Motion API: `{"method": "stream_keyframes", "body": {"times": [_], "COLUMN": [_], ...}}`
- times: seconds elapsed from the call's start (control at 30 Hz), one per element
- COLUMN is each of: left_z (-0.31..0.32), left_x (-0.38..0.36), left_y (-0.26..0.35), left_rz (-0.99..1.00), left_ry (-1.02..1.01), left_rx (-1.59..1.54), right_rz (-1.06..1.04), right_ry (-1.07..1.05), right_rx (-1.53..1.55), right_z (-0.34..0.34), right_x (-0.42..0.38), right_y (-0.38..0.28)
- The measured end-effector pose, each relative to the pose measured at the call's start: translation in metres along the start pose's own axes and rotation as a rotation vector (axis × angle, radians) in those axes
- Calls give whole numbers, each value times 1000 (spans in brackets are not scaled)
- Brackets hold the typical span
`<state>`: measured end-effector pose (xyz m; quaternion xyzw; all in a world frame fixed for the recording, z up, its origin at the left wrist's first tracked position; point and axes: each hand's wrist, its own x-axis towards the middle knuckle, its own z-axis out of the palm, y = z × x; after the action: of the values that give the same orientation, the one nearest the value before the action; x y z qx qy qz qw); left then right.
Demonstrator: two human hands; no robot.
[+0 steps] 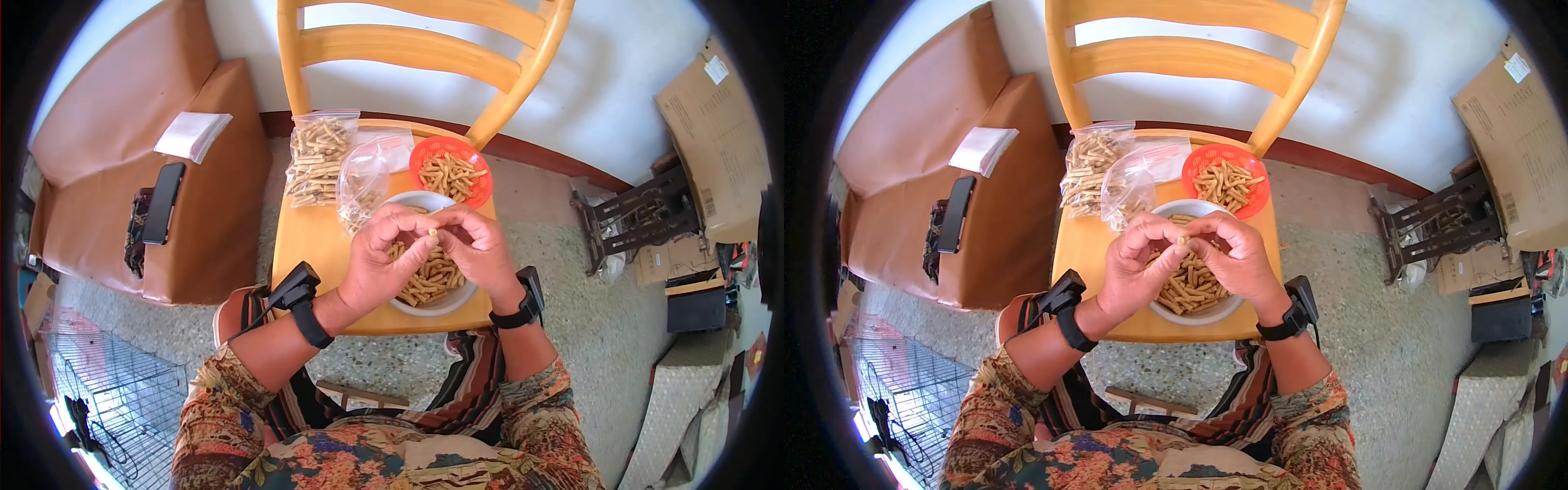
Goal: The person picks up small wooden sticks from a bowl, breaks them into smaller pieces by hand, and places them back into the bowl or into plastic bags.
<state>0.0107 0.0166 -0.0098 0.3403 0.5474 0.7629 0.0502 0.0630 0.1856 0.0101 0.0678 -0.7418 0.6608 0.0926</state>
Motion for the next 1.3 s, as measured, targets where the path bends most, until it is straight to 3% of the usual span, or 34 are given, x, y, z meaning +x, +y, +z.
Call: {"method": "stream_keyframes", "body": {"times": [0.07, 0.3, 0.37, 0.4, 0.47, 0.57, 0.63, 0.8, 0.93, 1.0, 1.1, 1.17, 1.3], "left_z": [-2, -2, 3, 2, -2, -5, -6, -6, -1, -3, -33, -44, -72], "left_x": [0, 1, -2, -1, 3, 4, 3, -1, -5, -1, 20, 39, 46], "left_y": [4, 4, -6, -4, 2, -2, -7, -12, 7, 23, 21, 39, 19], "left_rz": [56, 93, -53, -51, -392, -529, -604, -776, -665, -245, 148, 124, -9], "left_ry": [-48, -80, 54, 54, 109, 96, 57, -51, -42, -1, 304, 513, 552], "left_rx": [169, 265, -36, -35, -396, -484, -563, -602, -389, -146, 175, 164, 329], "right_rz": [-21, 13, 24, -10, -45, -149, -261, -322, -284, -286, -298, -323, -444], "right_ry": [-2, -23, -21, 35, 87, 36, 49, 159, 334, 362, 481, 430, 324], "right_rx": [-23, 55, 76, 126, 177, -27, -364, -482, -414, -388, -130, -151, -276], "right_z": [0, 0, 3, 6, 8, 10, 10, 10, 5, 4, 12, 22, 50], "right_x": [-1, -1, -3, -5, -4, -2, 0, 0, 2, 6, 20, 36, 70], "right_y": [0, 3, 2, 0, -5, -15, -18, -20, -22, -20, -31, -41, -56]}}
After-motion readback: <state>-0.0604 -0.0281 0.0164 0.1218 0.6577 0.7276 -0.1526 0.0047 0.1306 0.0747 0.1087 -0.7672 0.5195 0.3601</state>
